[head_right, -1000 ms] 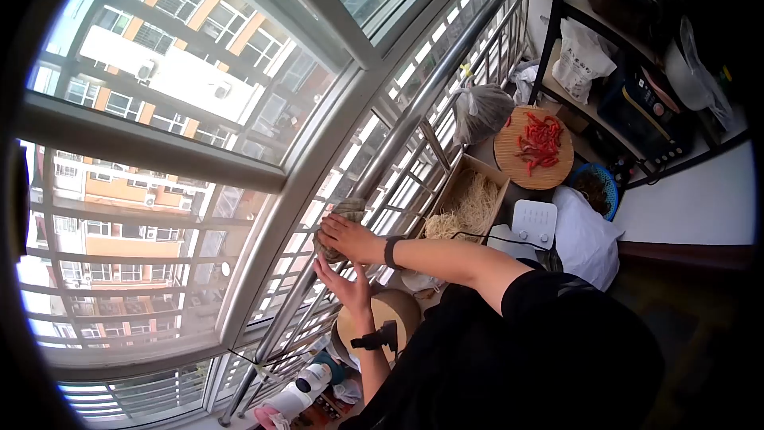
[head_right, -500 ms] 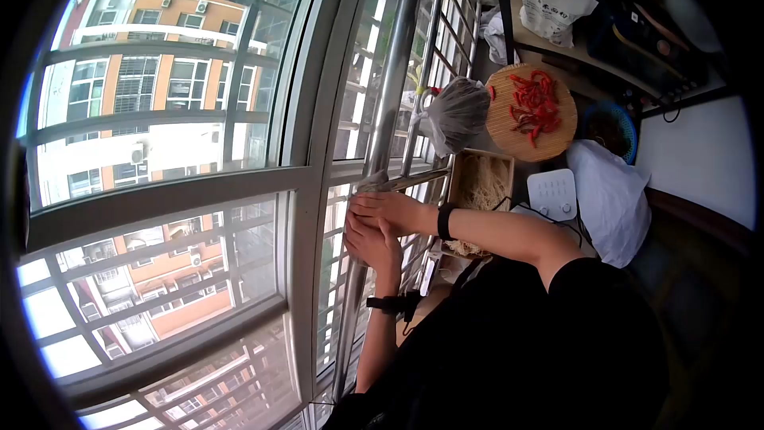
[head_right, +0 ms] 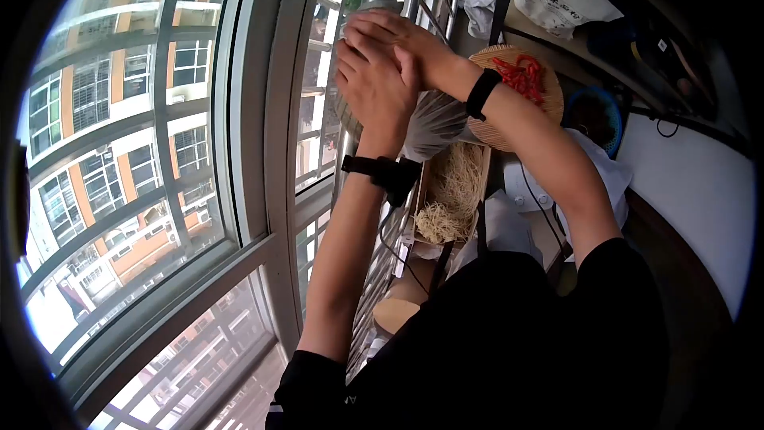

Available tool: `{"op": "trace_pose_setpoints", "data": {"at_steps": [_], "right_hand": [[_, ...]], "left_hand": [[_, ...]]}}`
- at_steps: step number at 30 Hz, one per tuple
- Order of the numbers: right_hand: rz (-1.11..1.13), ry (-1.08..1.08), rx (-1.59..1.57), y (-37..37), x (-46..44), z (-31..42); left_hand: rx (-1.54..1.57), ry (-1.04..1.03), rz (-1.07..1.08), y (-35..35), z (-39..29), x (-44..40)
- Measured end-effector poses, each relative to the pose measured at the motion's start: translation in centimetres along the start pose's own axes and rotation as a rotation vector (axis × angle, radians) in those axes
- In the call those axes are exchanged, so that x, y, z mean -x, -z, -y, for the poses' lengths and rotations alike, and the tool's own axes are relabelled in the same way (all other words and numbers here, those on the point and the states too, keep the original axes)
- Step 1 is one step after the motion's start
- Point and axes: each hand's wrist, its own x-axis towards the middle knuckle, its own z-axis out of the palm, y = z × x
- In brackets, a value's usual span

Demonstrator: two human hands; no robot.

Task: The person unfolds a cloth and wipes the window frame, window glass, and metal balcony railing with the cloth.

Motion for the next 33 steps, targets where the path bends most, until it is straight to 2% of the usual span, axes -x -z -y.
{"op": "trace_pose_setpoints", "data": {"at_steps": [3, 9, 11, 15, 20, 21, 22, 24, 28, 30, 32, 33], "right_hand": [[-0.051, 0.033, 0.056, 0.0, -0.7, -3.2], [-0.130, 0.061, 0.124, 0.2, -1.3, -3.9], [-0.126, 0.050, 0.153, 0.1, -1.3, -3.2], [-0.118, 0.004, 0.207, -0.4, -1.0, -0.9], [-0.132, -0.001, 0.284, -1.8, 1.1, 5.4], [-0.234, -0.137, -0.050, -1.9, 2.1, 7.3], [-0.237, -0.168, -0.068, -2.0, 3.2, 9.3], [-0.292, -0.304, -0.325, -3.1, 5.9, 13.1], [-0.013, -0.619, -0.763, -2.3, 13.2, 20.9], [0.017, -0.664, -0.931, -1.8, 17.8, 25.3], [0.257, -0.827, -1.105, 0.2, 21.5, 28.8], [0.296, -0.838, -1.147, -0.1, 24.2, 30.3]], "left_hand": [[0.020, -0.022, -0.035, -2.1, -1.2, -2.9], [-0.028, -0.003, -0.107, -2.7, -1.9, -3.9], [-0.043, -0.026, -0.197, -2.3, -1.6, -3.7], [0.124, -0.005, -0.169, -0.7, -0.6, -2.0], [0.138, -0.009, -0.180, 3.3, 1.5, 4.1], [0.125, -0.034, -0.179, 3.8, 2.2, 5.9], [0.115, -0.062, -0.178, 4.3, 2.7, 7.8], [0.201, -0.016, -0.071, 6.5, 3.3, 12.0], [0.381, 0.128, 0.155, 10.9, 3.0, 22.0], [0.528, 0.214, 0.229, 12.7, 2.8, 27.5], [0.595, 0.247, 0.293, 14.2, 2.8, 32.9], [0.591, 0.281, 0.407, 15.2, 2.9, 35.5]]}}
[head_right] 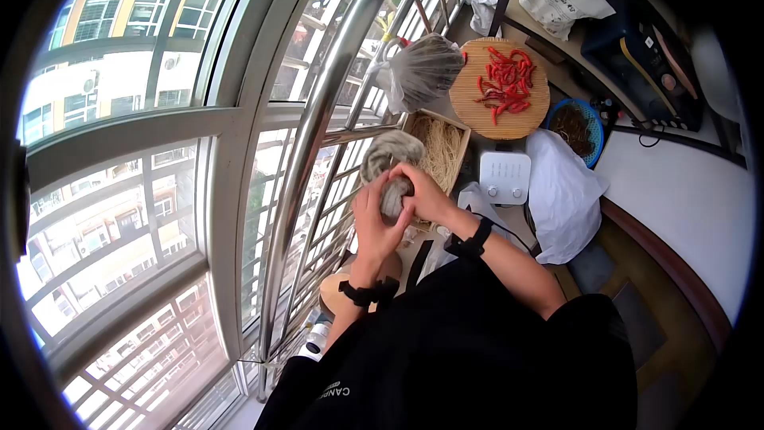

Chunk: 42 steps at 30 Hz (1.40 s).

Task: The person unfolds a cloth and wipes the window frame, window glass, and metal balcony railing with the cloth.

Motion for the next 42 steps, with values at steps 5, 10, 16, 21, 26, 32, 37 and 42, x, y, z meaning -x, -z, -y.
{"op": "trace_pose_setpoints", "data": {"at_steps": [5, 10, 16, 21, 26, 32, 37, 42], "right_hand": [[0.202, -0.398, -0.330, -1.1, 9.2, -1.6], [0.211, -0.671, -0.755, -2.8, 16.9, -3.6], [0.477, -0.817, -0.646, -4.6, 21.0, -9.2], [0.464, -0.909, -0.555, -7.1, 19.7, -6.5], [0.302, -0.698, -0.411, -4.3, 18.0, -7.5], [0.089, -0.548, -0.167, 0.3, 12.9, -4.1], [0.025, -0.376, -0.191, 3.2, 5.4, -0.2], [-0.192, -0.055, -0.322, 2.4, -6.0, 1.0]], "left_hand": [[0.228, 0.025, 0.162, -1.8, 3.7, 10.7], [0.550, 0.221, 0.302, -1.7, 4.2, 19.8], [0.906, 0.493, -0.039, -4.5, 6.9, 27.6], [0.769, 0.579, -0.107, -3.0, 8.4, 28.6], [0.624, 0.514, -0.072, -1.4, 9.6, 27.7], [-0.017, 0.489, 0.256, 0.2, 8.6, 21.8], [0.001, 0.334, -0.356, -0.6, 8.3, 12.4], [0.556, 0.559, -0.584, -0.4, 10.7, 0.3]]}}
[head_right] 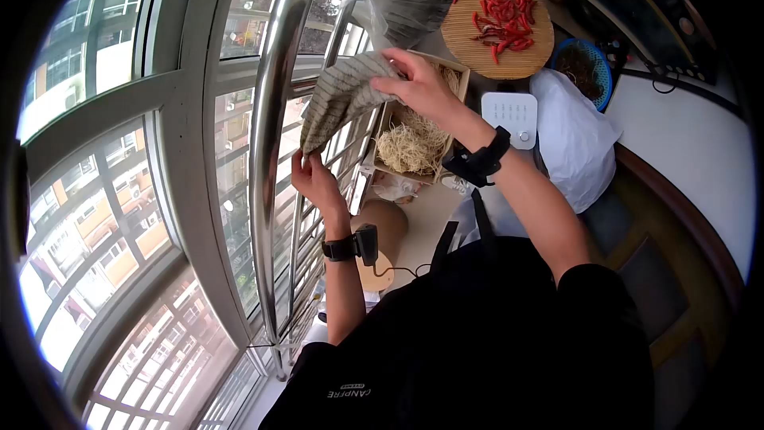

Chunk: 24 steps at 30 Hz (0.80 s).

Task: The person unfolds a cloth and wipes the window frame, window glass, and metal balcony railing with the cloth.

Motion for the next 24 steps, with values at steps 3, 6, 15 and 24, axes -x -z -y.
{"op": "trace_pose_setpoints", "data": {"at_steps": [3, 6, 15, 24], "right_hand": [[-0.094, 0.042, 0.058, -2.5, -6.5, 0.1], [0.048, 0.081, -0.106, -6.3, -10.3, -1.5], [-0.135, 0.448, 0.390, -9.9, -12.8, -7.1], [-0.108, 0.205, 0.150, -9.7, -11.9, -6.4]], "left_hand": [[0.171, -0.120, -0.101, -4.0, -1.5, -4.0], [0.101, -0.110, -0.172, -6.6, -0.5, -6.0], [0.724, 0.246, -0.100, -9.4, -0.8, -7.4], [0.684, 0.142, 0.181, -8.0, 0.3, -8.7]]}}
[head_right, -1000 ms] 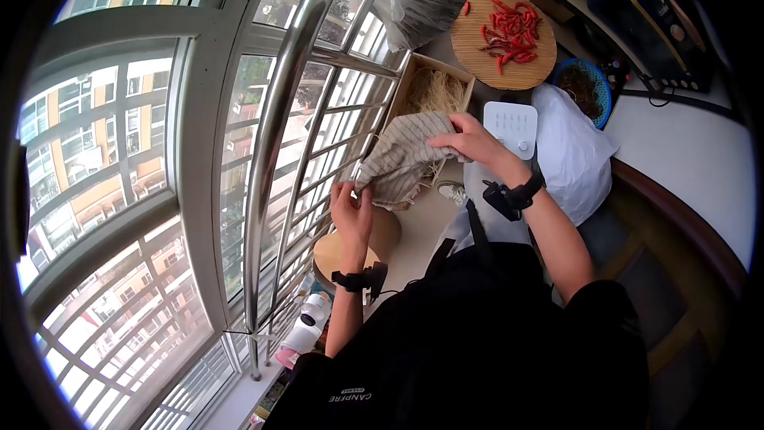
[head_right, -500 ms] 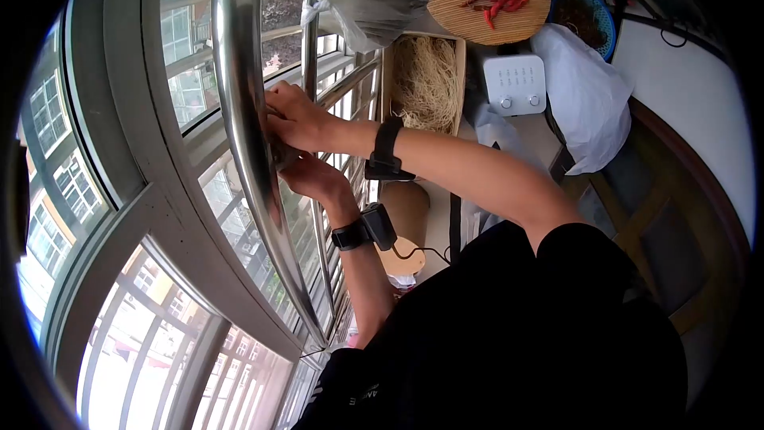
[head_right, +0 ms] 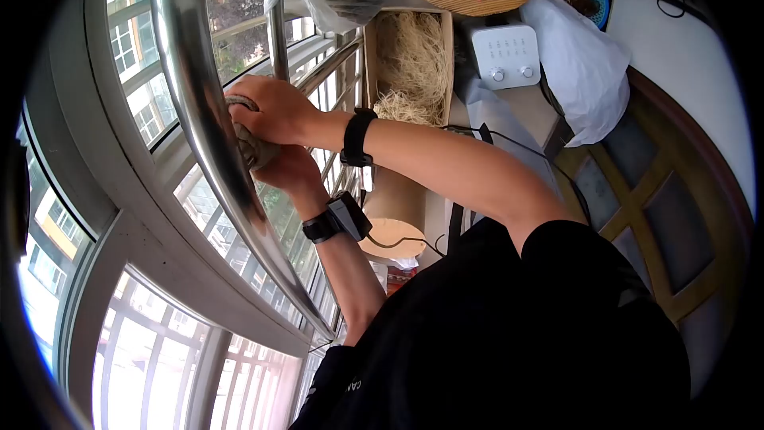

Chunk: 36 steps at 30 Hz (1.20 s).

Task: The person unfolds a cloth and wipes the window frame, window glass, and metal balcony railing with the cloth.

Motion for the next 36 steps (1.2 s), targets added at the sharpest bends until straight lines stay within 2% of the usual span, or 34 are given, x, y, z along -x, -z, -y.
{"op": "trace_pose_setpoints", "data": {"at_steps": [1, 4, 7, 8, 11, 14, 18, 19, 21, 23, 27, 31, 32, 35, 36], "right_hand": [[0.040, -0.103, -0.059, -0.2, 0.5, 0.9], [-0.048, 0.060, -0.109, -1.2, 1.2, 0.5], [-0.085, 0.230, -0.076, -0.8, 1.2, -0.7], [-0.105, 0.287, -0.011, -1.4, 1.5, -0.6], [-0.210, 0.432, 0.051, -1.7, 1.3, -2.0], [-0.283, 0.590, 0.253, -1.2, 0.9, -3.6], [-0.344, 0.617, 0.439, -0.3, 0.9, -5.8], [-0.362, 0.638, 0.489, 0.2, 0.7, -6.4], [-0.363, 0.648, 0.557, 1.1, 0.7, -6.9], [-0.333, 0.626, 0.588, 1.4, 0.7, -7.4], [-0.301, 0.579, 0.515, 1.0, 0.5, -7.4], [-0.265, 0.584, 0.485, 1.7, 0.9, -7.9], [-0.250, 0.602, 0.471, 1.7, 0.8, -7.8], [-0.202, 0.611, 0.476, 2.0, 0.9, -8.2], [-0.204, 0.588, 0.439, 1.9, 1.0, -8.2]], "left_hand": [[0.065, 0.021, 0.005, 0.0, -0.6, 0.4], [0.336, 0.163, 0.133, 3.7, -0.1, -0.8], [0.133, 0.118, 0.178, 3.0, -0.2, -0.4], [0.056, 0.049, 0.283, 2.4, -1.0, 0.3], [-0.061, -0.038, 0.231, 0.9, -0.4, 0.3], [-0.365, -0.205, 0.251, 2.9, 0.1, -2.2], [-0.644, -0.214, 0.247, 4.0, 0.0, -3.9], [-0.582, -0.129, 0.178, 3.9, 0.5, -3.9], [-0.569, -0.076, 0.211, 5.0, 1.6, -4.8], [-0.537, -0.108, 0.127, 5.2, 2.6, -4.8], [-0.524, -0.106, 0.013, 3.8, 2.7, -3.1], [-0.573, -0.242, -0.061, 5.1, 4.7, -3.3], [-0.690, -0.256, -0.140, 4.7, 5.1, -2.8], [-0.585, -0.211, -0.173, 3.8, 5.7, -2.2], [-0.757, -0.201, -0.152, 3.8, 5.4, -1.5]]}}
